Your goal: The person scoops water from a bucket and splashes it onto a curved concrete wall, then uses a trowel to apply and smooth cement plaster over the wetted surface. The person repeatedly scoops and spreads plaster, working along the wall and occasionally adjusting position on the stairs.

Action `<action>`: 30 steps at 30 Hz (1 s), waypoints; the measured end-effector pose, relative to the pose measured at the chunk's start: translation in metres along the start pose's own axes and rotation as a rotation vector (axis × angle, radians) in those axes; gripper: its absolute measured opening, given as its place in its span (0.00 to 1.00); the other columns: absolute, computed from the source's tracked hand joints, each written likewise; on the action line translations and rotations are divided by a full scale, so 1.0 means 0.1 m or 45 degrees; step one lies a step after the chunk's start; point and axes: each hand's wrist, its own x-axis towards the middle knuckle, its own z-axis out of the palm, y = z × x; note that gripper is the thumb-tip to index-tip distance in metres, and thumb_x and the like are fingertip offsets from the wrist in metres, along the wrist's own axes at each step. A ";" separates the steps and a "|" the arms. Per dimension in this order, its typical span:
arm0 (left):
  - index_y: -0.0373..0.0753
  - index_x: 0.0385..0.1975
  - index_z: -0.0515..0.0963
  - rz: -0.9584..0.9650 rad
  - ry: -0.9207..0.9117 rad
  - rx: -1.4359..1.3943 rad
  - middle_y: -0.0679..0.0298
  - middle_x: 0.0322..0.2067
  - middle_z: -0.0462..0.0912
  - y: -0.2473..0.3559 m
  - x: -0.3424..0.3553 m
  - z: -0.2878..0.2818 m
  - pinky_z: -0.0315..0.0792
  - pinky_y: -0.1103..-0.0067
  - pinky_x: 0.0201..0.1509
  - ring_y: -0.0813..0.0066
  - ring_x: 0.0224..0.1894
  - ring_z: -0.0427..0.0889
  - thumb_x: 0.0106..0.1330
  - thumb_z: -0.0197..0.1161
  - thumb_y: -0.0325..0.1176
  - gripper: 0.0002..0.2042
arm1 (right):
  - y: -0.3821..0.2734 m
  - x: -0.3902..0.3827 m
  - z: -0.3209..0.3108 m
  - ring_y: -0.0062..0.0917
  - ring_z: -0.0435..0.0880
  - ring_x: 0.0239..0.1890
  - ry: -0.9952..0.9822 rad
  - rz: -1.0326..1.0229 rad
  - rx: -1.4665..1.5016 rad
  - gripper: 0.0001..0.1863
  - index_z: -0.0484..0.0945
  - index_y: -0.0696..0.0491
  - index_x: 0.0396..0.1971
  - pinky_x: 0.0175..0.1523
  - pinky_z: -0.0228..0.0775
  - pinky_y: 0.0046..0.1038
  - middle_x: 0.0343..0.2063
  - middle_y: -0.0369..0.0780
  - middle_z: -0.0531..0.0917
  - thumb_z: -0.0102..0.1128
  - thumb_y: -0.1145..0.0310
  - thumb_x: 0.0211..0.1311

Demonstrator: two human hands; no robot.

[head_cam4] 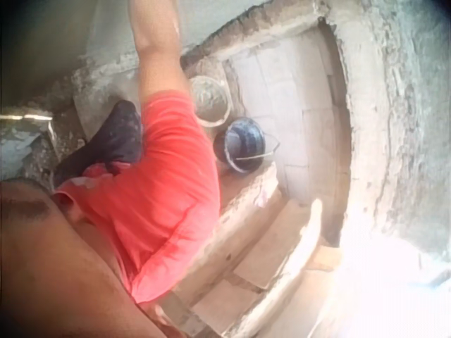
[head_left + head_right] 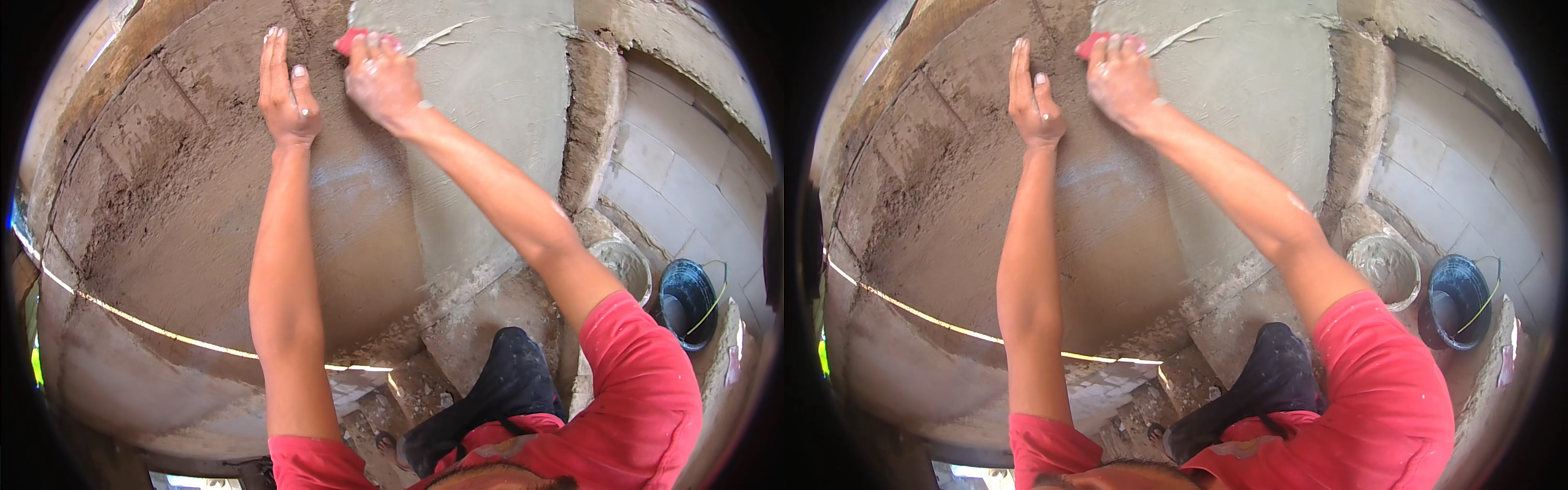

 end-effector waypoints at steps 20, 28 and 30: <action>0.35 0.64 0.74 0.001 -0.253 0.018 0.51 0.65 0.75 0.01 0.01 -0.18 0.60 0.64 0.76 0.53 0.71 0.69 0.67 0.47 0.30 0.25 | 1.27 -0.28 -0.78 0.32 0.88 0.30 -0.111 0.483 0.027 0.13 0.80 0.55 0.49 0.37 0.82 0.41 0.35 0.46 0.88 0.54 0.70 0.66; 0.38 0.65 0.75 0.174 -0.194 0.094 0.52 0.64 0.76 -0.09 -0.08 -0.09 0.60 0.61 0.76 0.52 0.69 0.71 0.67 0.46 0.32 0.25 | 1.84 -0.23 -0.04 0.51 0.86 0.30 0.003 0.572 -0.174 0.15 0.85 0.59 0.40 0.37 0.79 0.51 0.27 0.55 0.85 0.54 0.66 0.63; 0.37 0.63 0.76 0.175 -0.154 0.044 0.52 0.63 0.77 -0.08 -0.05 -0.09 0.60 0.62 0.76 0.53 0.68 0.73 0.69 0.49 0.32 0.23 | 1.44 -0.27 0.01 0.50 0.86 0.29 0.038 0.504 -0.096 0.16 0.84 0.58 0.43 0.37 0.79 0.52 0.27 0.54 0.85 0.53 0.66 0.63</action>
